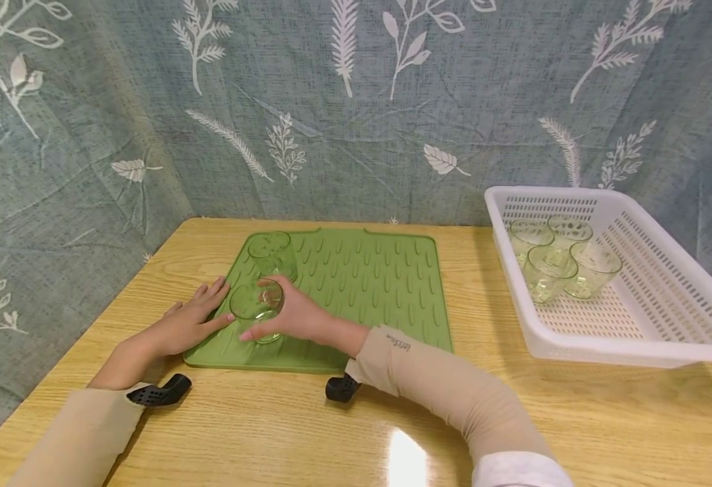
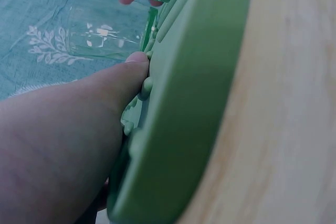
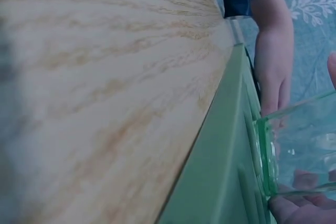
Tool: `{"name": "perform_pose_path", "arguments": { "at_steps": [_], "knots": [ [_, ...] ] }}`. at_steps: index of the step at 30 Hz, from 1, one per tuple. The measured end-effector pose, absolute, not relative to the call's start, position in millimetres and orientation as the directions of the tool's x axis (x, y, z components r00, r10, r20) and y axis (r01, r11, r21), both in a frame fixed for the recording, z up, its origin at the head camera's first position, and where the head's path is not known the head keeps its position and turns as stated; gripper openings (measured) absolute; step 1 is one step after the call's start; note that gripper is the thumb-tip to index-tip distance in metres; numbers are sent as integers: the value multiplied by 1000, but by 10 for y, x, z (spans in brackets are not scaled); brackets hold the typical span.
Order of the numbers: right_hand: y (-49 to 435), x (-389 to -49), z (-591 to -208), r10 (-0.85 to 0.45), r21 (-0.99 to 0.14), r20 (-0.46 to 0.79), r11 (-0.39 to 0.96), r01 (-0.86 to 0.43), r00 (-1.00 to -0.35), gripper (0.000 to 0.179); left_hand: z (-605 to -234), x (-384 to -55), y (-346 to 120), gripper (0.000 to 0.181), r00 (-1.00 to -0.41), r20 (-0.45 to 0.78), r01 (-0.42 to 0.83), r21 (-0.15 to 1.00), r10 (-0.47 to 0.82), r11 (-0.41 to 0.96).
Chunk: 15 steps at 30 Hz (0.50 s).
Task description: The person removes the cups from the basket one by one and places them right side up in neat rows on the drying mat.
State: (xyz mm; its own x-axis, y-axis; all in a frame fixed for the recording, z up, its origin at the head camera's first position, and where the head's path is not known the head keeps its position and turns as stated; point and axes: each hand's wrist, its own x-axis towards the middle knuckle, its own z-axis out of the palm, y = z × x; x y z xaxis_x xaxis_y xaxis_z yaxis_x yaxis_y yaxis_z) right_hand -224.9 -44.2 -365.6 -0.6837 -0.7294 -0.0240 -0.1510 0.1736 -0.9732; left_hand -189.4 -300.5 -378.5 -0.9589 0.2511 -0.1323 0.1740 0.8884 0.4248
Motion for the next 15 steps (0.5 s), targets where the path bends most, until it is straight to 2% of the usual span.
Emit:
{"name": "perform_pose_path", "arguments": {
  "at_steps": [15],
  "knots": [
    [-246, -2309, -3595, -749, -974, -19, 163, -157, -662, 90, -3782, -1882, -3012, 84, -960, -121, 179, 428, 252, 886]
  ]
}}
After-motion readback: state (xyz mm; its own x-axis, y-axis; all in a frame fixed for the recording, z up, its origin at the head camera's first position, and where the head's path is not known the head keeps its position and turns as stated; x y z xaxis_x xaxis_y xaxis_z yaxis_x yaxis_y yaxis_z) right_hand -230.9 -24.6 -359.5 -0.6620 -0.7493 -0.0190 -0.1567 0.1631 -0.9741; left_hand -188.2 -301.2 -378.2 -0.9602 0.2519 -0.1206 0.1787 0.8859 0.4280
